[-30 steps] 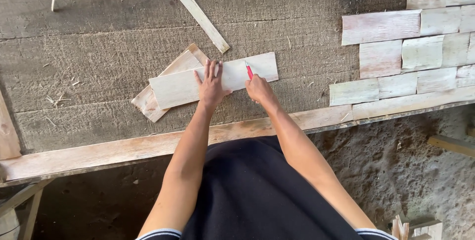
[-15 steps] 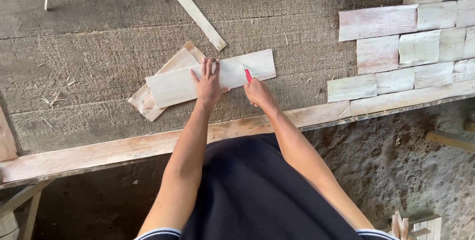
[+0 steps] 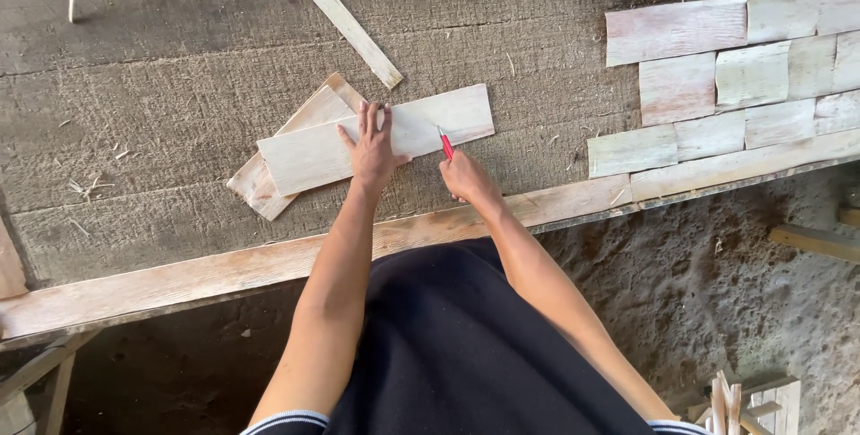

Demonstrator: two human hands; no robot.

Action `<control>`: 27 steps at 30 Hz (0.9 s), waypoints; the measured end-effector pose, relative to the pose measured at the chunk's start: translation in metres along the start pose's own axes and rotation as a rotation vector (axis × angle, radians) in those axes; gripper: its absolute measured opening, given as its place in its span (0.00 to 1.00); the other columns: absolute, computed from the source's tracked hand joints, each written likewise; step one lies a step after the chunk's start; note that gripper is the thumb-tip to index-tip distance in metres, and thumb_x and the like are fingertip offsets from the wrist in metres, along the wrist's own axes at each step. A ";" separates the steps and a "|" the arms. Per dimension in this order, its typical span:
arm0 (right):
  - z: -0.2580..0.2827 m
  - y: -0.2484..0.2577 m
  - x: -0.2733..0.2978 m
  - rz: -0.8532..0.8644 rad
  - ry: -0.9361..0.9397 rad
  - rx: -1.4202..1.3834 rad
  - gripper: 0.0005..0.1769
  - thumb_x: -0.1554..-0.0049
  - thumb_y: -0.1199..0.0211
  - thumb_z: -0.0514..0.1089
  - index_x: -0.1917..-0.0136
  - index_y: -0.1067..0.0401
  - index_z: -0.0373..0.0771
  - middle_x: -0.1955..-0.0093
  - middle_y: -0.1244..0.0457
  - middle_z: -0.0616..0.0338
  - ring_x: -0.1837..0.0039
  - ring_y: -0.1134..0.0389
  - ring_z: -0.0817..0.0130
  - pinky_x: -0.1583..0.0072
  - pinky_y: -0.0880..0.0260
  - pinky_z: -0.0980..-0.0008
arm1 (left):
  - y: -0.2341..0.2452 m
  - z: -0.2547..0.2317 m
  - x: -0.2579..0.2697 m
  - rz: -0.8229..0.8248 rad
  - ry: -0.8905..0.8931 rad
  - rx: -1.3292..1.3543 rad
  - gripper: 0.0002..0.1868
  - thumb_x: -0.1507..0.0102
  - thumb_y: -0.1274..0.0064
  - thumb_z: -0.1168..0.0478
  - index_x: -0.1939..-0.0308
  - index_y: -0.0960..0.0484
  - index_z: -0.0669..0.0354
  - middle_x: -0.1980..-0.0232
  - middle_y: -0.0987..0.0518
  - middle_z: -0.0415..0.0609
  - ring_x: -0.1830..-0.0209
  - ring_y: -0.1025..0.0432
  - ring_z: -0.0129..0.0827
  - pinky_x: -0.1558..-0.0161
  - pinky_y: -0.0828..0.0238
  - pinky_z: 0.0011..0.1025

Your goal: Cutting and arranging thin wood veneer pieces on a larger wooden board using a utility knife

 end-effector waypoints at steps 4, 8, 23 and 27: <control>-0.020 -0.017 -0.009 0.004 0.000 -0.021 0.27 0.43 0.58 0.53 0.48 0.28 0.29 0.75 0.35 0.52 0.75 0.32 0.60 0.65 0.28 0.58 | 0.002 0.000 0.002 -0.001 -0.004 -0.008 0.57 0.48 0.29 0.47 0.20 0.45 0.48 0.17 0.52 0.49 0.16 0.66 0.41 0.28 0.77 0.74; -0.028 -0.023 -0.003 0.002 0.012 -0.021 0.28 0.43 0.58 0.53 0.48 0.29 0.27 0.74 0.34 0.47 0.74 0.31 0.56 0.62 0.27 0.55 | 0.003 -0.002 0.001 -0.004 -0.012 0.002 0.57 0.48 0.29 0.48 0.20 0.45 0.49 0.18 0.52 0.50 0.16 0.67 0.41 0.28 0.78 0.75; 0.015 -0.003 0.065 0.002 -0.022 -0.003 0.29 0.39 0.57 0.50 0.40 0.28 0.25 0.45 0.32 0.29 0.42 0.28 0.38 0.41 0.27 0.43 | 0.015 0.010 -0.040 -0.215 0.080 0.064 0.33 0.37 0.40 0.45 0.31 0.30 0.48 0.30 0.40 0.50 0.24 0.47 0.46 0.32 0.50 0.70; 0.016 0.000 0.070 0.016 -0.005 -0.057 0.29 0.39 0.55 0.50 0.39 0.28 0.25 0.46 0.32 0.29 0.41 0.28 0.37 0.44 0.27 0.42 | 0.013 0.041 -0.097 -0.329 0.096 0.037 0.24 0.34 0.44 0.52 0.35 0.30 0.47 0.39 0.39 0.44 0.38 0.35 0.42 0.40 0.31 0.50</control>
Point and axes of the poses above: each hand's wrist, its own x-axis away from the middle knuckle, its own y-axis out of the back of the hand, z = x × y, the point moved 5 cm from there along -x, towards the middle knuckle
